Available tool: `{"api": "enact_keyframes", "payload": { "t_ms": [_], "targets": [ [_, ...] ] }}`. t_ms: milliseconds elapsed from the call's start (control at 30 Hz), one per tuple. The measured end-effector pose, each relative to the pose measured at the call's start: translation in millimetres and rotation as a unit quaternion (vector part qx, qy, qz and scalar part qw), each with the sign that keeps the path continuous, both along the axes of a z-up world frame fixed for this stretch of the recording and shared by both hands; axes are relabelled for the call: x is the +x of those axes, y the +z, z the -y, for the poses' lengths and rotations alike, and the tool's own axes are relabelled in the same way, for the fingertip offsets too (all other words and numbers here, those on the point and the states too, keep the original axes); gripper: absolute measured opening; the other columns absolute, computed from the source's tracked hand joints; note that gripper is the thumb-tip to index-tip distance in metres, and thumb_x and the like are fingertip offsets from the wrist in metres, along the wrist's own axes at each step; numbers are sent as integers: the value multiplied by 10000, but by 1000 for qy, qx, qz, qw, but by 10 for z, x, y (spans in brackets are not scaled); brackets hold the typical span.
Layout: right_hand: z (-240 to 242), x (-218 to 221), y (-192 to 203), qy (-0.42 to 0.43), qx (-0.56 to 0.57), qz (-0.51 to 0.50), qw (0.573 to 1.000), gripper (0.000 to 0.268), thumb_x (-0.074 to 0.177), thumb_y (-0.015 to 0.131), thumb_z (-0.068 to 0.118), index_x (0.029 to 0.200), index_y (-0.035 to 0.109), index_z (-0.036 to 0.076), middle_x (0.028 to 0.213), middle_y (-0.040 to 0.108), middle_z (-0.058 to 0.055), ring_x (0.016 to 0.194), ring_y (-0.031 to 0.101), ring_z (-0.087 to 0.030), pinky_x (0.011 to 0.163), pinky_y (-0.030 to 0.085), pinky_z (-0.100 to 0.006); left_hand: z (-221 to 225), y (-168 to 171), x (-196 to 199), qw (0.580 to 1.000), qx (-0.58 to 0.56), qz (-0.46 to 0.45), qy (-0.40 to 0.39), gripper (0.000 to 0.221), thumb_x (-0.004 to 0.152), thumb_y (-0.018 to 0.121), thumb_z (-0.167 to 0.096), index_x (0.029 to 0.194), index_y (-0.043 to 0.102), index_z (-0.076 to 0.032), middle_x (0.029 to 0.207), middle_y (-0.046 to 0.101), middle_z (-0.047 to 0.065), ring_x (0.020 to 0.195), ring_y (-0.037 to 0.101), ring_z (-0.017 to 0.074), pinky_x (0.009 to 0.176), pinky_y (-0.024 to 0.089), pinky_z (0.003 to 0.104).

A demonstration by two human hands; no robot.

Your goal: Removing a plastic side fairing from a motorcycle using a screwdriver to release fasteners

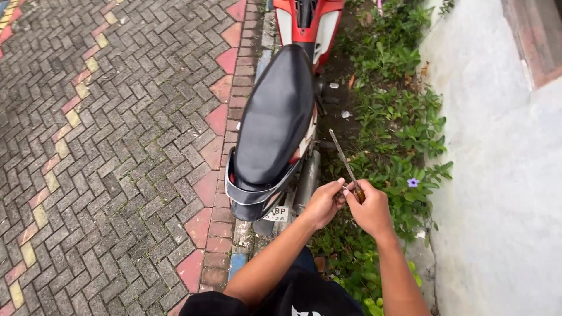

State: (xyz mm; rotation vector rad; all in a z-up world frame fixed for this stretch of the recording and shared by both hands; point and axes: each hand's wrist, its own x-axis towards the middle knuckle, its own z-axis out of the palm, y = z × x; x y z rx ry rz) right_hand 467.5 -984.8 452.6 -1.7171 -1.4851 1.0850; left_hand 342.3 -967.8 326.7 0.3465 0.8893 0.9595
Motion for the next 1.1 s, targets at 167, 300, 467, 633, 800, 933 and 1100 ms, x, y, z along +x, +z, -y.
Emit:
{"api": "enact_keyframes", "payload": {
  "t_ms": [167,300,467,633,800,933,1100],
  "targets": [
    [110,434,-148,-54,-13,12,998,75,911,709,60,967,741,24,505,560,-85,434,487,-161,447,426,-306,84,105,375,999,-21,3,-39,297,1082,610,-342,1018,680,-61,860,589,32,735,546,100,623,428,201],
    [74,694,-199,-76,-17,17,997,69,898,720,61,956,741,32,498,545,-69,435,475,-152,444,409,-304,30,174,611,997,-40,28,-60,256,1068,629,-316,990,673,-76,817,601,14,683,536,73,585,421,179],
    [-189,715,-171,-67,-15,5,998,94,910,693,71,984,742,42,509,569,-92,439,477,-148,440,410,-304,-197,70,753,997,-40,31,-50,258,1068,632,-293,925,654,-79,779,582,-5,660,522,63,562,415,174],
    [-572,647,-41,-37,-5,-18,999,143,932,681,70,1050,745,23,517,568,-106,448,468,-148,436,400,-312,-666,-18,677,998,-52,39,-6,245,1082,590,-265,1005,657,-42,783,582,16,661,558,75,559,439,172],
    [-1331,796,-397,28,-32,-44,998,195,955,671,103,1131,733,51,566,612,-107,476,497,-155,474,439,-315,-1404,-66,485,994,-79,67,44,249,1109,462,-230,996,585,-45,805,484,10,673,474,106,575,387,238],
    [-2311,846,-477,63,-38,-30,997,206,968,665,103,1155,731,48,584,633,-108,486,514,-169,505,448,-329,-2276,-367,328,991,-85,75,75,273,1115,423,-283,986,535,-70,773,427,-28,653,470,87,562,368,207],
    [-3574,926,-368,123,-69,2,990,240,952,660,83,1179,728,46,569,628,-98,483,524,-179,512,452,-329,-3453,-330,198,988,-74,46,131,347,1101,522,-355,871,485,-98,669,332,-50,550,386,77,491,299,199]
  ]
}}
